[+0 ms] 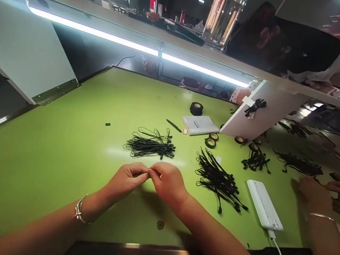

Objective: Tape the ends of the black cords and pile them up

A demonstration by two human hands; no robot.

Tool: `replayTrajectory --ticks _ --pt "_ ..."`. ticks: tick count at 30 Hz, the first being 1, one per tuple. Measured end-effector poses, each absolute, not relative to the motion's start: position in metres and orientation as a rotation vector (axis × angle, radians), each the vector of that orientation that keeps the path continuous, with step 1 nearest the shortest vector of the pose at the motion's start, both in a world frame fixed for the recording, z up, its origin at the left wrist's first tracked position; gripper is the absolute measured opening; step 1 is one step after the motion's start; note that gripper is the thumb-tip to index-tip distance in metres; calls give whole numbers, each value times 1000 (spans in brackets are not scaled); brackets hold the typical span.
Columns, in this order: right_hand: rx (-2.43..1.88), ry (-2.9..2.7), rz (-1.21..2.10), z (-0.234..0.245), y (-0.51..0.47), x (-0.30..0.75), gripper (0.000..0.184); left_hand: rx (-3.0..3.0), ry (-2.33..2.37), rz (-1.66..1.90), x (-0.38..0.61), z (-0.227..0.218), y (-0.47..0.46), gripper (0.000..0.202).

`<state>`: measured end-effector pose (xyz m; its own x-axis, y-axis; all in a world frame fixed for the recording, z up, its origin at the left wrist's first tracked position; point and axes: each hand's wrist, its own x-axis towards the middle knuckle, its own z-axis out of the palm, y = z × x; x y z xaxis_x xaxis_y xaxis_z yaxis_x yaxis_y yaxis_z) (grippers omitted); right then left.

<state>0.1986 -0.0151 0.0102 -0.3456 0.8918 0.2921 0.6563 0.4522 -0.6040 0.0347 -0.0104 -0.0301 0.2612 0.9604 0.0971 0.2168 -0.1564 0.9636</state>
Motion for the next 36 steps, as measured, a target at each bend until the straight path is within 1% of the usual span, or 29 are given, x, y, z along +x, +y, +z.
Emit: replayTrajectory --ticks 3,5,14,16,18,19,21,22,23,25,28,32,36 --pt "-1266 -2181 399 6 -7 202 24 1605 1158 991 34 -32 -9 22" --pt "-1269 -2176 400 4 -1 203 25 1589 1157 996 33 -32 -8 22" --pt "-1321 -2070 701 0 20 194 27 1166 1111 990 30 -33 -2 28" --pt "-1260 -2087 793 2 26 196 24 1098 1105 988 30 -33 -2 27" --pt "-1193 -2102 899 6 36 201 15 1055 1118 1008 30 -30 -3 26" --pt "-1202 -2107 927 9 45 204 15 1043 1124 1031 30 -28 -4 25" --pt "-1340 -2120 855 14 66 213 24 1012 1130 1077 31 -23 -6 25" --pt "-1473 -2106 717 16 78 217 29 980 1129 1084 31 -21 -6 24" --pt "-1557 -2084 620 16 91 220 29 935 1125 1076 31 -20 -7 24" --pt "-1660 -2069 493 13 115 225 20 829 1113 1041 32 -20 -6 24" --pt "-1778 -2102 416 0 140 223 7 747 1087 1015 33 -23 -4 22" --pt "-1872 -2156 402 -11 152 214 11 743 1086 1005 33 -24 -3 21" --pt "-1717 -2276 394 1 142 215 12 745 1078 1009 33 -22 -4 21"
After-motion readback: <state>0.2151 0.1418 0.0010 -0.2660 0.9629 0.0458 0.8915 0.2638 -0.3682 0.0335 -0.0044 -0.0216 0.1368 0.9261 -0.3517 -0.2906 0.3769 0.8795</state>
